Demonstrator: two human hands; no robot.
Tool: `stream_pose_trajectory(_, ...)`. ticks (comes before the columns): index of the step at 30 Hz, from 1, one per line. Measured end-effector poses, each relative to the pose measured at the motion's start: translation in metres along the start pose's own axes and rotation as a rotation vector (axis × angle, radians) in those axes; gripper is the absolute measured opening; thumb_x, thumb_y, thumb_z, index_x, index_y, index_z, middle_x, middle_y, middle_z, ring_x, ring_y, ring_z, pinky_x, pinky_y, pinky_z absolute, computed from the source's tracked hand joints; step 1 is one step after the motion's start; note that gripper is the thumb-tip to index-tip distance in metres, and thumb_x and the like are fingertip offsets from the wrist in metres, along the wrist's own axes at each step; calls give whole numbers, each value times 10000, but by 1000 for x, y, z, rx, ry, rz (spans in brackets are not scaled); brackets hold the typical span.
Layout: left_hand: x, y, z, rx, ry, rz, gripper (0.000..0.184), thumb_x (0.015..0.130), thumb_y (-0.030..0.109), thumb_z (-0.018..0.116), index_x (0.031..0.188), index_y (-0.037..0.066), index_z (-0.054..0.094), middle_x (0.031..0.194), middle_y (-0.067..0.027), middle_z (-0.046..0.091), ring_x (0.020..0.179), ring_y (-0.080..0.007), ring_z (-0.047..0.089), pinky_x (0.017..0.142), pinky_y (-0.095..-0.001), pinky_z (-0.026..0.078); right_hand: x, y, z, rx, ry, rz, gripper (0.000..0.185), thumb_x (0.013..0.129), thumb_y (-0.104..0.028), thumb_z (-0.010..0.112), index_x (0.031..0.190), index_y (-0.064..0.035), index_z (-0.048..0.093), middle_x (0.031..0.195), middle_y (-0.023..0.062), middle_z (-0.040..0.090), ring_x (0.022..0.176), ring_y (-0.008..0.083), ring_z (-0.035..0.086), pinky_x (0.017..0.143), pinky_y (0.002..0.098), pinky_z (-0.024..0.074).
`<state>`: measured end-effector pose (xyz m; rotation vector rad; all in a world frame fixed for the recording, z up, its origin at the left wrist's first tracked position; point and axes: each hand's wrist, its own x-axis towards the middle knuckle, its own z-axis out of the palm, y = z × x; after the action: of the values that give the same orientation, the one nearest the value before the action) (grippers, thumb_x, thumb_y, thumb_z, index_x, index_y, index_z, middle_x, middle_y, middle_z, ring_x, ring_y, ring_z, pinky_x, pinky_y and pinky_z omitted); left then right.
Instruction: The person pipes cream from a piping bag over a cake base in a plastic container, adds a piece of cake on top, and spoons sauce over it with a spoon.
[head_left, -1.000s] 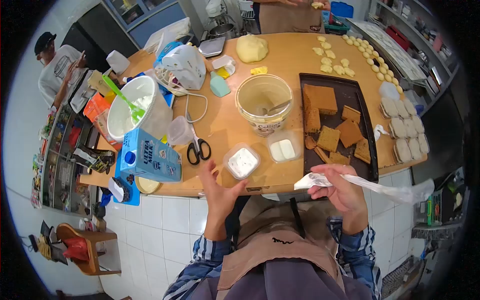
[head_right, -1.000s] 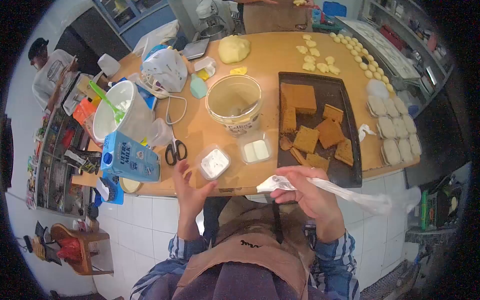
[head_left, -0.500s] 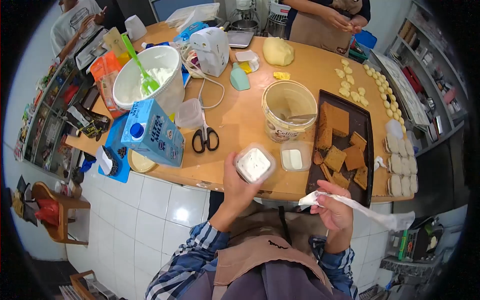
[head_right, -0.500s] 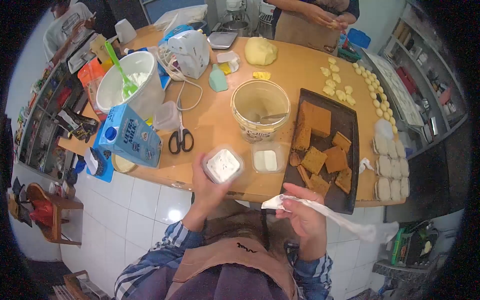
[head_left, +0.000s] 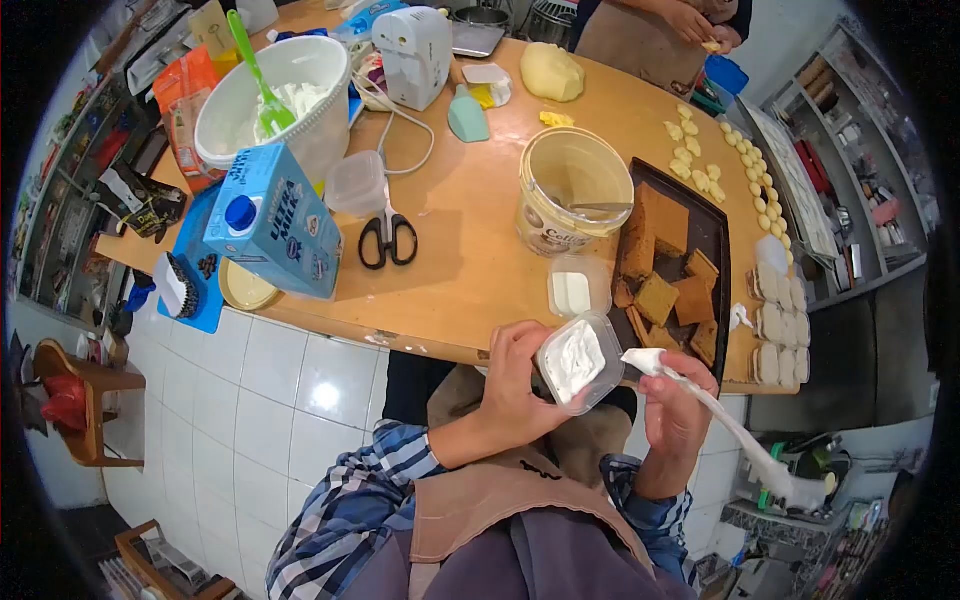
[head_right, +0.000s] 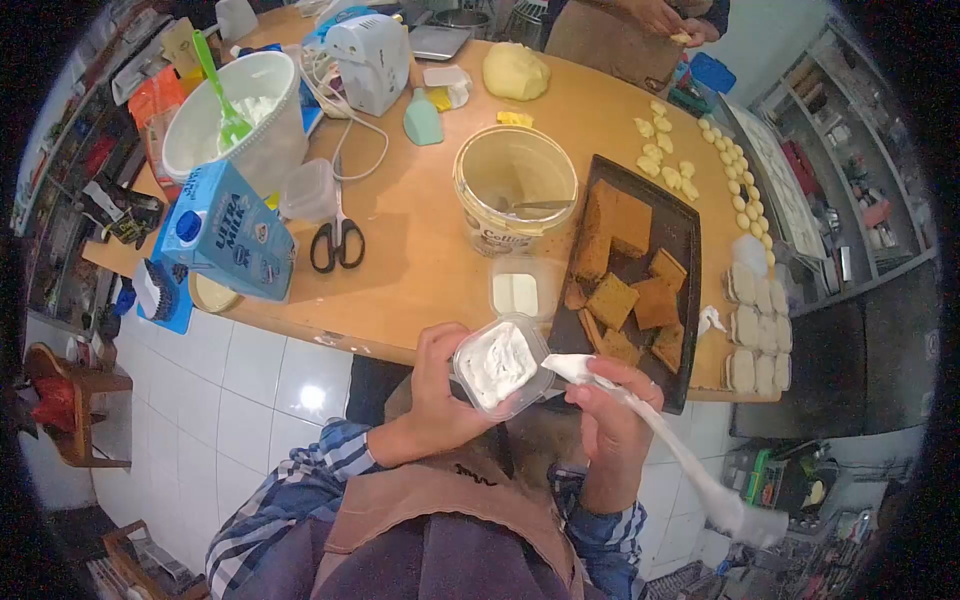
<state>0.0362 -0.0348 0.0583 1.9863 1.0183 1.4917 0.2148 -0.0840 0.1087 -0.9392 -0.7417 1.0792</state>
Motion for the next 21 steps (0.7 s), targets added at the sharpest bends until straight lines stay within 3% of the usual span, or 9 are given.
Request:
stream_pose_trajectory(7,-4,-9,11,-257,1,12,686,603,95,809,1101,20,344,1131,-192,445,1079,-320,492,906,-380,416,1,-20,15,-296,11,88,261,638,41,698,894,54,649,763,151,652,713,182,633,640,261,507)
stream_pose_trajectory(12,-11,-13,25,-471,13,30,650,633,65,776,1090,23,314,1180,-257,423,1118,-360,462,883,-391,426,7,-7,8,-384,-95,-47,236,643,88,656,877,65,633,841,200,635,721,254,651,615,312,547)
stream_pose_trajectory(15,-12,-13,25,-348,22,80,648,646,53,772,1089,29,301,1170,-255,420,1094,-379,479,867,-404,444,6,1,16,-325,-81,-96,198,653,88,651,849,64,632,873,216,636,723,254,646,637,320,545)
stream_pose_trajectory(19,-15,-21,35,-284,99,191,705,626,61,800,1099,66,278,1161,-226,388,1036,-343,519,889,-428,462,2,2,19,-305,-65,-75,160,662,90,653,816,60,626,900,234,634,711,251,637,666,333,538)
stream_pose_trajectory(21,-13,-22,38,-253,140,266,694,637,65,797,1097,77,278,1157,-221,378,1027,-350,521,879,-458,470,-2,1,21,-318,-44,-11,127,668,73,670,787,47,637,919,200,645,791,223,633,727,307,513)
